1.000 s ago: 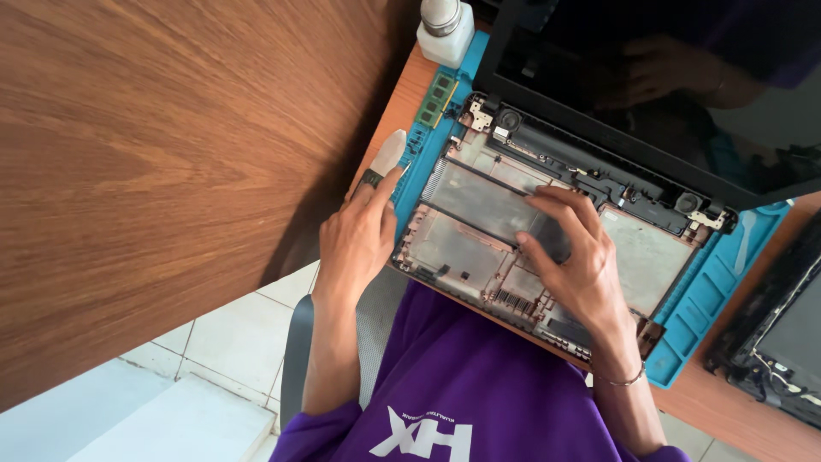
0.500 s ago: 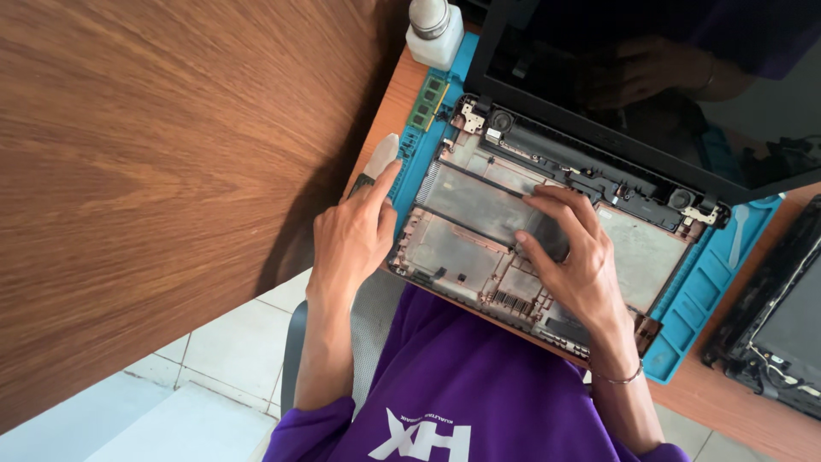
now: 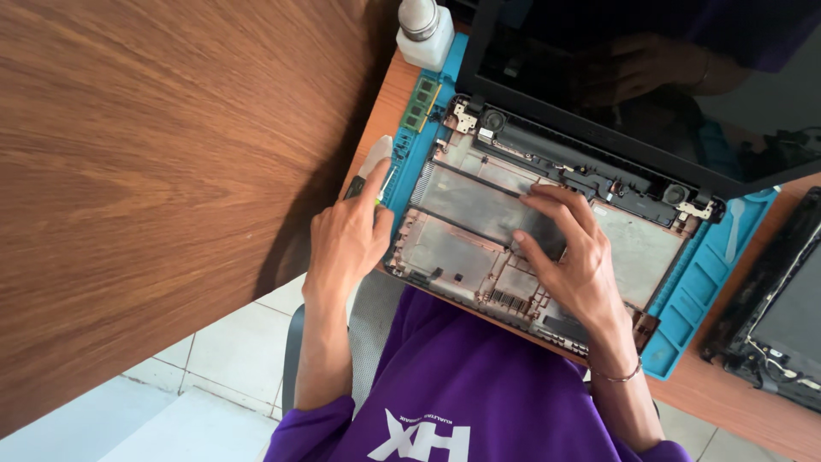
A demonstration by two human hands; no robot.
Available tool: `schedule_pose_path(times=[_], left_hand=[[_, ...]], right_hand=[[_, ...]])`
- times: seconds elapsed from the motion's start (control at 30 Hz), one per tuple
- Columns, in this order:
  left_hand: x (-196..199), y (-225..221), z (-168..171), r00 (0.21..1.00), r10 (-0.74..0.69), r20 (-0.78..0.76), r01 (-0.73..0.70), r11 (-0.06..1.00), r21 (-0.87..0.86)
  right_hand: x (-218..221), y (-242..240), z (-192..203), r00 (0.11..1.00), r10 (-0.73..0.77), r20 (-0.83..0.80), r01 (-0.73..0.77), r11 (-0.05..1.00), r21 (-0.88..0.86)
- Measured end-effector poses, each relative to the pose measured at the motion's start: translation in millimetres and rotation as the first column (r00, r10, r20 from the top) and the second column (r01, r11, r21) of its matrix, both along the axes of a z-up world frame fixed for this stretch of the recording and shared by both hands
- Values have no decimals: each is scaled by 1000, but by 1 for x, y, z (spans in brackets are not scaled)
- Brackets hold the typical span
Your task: The person assembles a laptop by fitting a display assembly into a base chassis and routing internal cables by hand and with a small screwdriver.
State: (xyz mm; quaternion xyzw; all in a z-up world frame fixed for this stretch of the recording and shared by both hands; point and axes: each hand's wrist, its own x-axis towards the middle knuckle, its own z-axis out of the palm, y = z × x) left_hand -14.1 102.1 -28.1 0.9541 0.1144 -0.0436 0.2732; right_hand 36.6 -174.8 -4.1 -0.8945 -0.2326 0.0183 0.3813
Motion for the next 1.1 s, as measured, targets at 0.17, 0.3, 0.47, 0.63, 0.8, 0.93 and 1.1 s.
schedule_pose_path(times=[0.17,0.3,0.47,0.63,0.8,0.93,1.1], left_hand=[[-6,2,-2,997,2,71,-2,1000,-5],[-7,-8,5,991,9,130,1,997,-74],[-4,-38,23,959,-131,250,156,984,-83],[9,-73,25,900,-213,380,306,930,-204],[23,-99,27,861,-293,414,399,895,-197],[33,-115,29,860,-354,367,431,890,-151],[47,-135,32,828,-456,326,508,856,-94]], right_hand=[[-2,-3,4,1000,-10,-5,10,1000,25],[-5,-9,6,995,-59,-78,62,998,29],[-9,-25,6,996,-90,0,90,995,50],[-13,-45,5,985,-170,-41,173,980,95],[-21,-68,5,970,-244,15,241,965,100],[-28,-84,3,934,-353,-50,357,930,94],[-31,-105,-7,868,-496,-21,496,865,71]])
